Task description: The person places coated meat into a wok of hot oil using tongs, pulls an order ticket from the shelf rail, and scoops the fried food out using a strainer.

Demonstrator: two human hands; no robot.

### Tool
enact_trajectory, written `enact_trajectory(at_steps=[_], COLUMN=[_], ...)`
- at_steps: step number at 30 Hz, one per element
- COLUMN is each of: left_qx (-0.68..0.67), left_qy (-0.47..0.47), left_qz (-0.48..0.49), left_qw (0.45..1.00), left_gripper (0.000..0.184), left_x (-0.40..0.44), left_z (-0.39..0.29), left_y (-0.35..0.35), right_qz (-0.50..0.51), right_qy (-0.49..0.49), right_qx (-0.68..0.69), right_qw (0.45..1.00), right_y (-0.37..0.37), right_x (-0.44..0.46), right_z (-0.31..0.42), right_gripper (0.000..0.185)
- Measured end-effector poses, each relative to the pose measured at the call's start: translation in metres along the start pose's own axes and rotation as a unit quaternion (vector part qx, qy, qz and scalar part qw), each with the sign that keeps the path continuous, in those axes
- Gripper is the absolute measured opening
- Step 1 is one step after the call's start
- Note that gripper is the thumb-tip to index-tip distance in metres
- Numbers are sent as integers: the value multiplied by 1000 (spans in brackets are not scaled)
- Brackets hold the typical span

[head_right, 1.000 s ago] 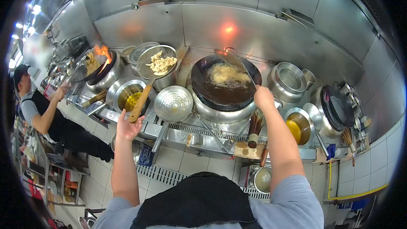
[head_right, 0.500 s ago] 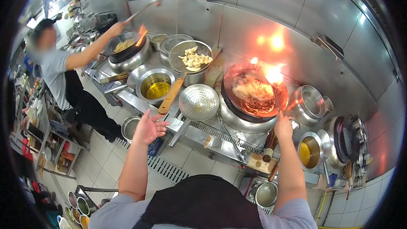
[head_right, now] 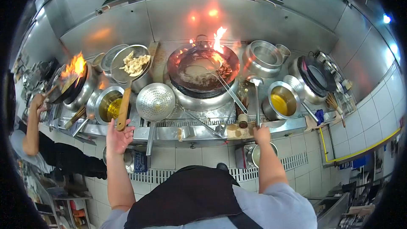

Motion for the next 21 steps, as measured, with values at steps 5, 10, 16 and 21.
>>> enact_trajectory(at_steps=[5,10,16,21], left_qx=[0,25,38,68], left_qy=[-49,-33,-29,-95], left_qz=[-88,-80,-87,-134], left_qw=[995,996,995,984], left_gripper=[50,58,55,44], left_x=[33,47,-10,-90], left_z=[-11,-14,63,169], left_y=[-14,-15,-36,-34], right_qz=[-19,-139,475,693], right_qy=[24,-202,-170,159], right_qx=[-40,235,522,561], right_qw=[999,941,687,425], right_y=[44,-83,40,184], right_x=[9,-23,-182,-296], right_z=[-40,133,380,485], right_gripper=[62,28,33,67])
Point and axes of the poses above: each hand's wrist, its own x-axis towards the middle knuckle, its own y-axis out of the palm, z = x × y, the point moved 10 cm from there along x, towards the middle knuckle, and after that the axes turned 11 degrees about x, right-handed, at the moved point
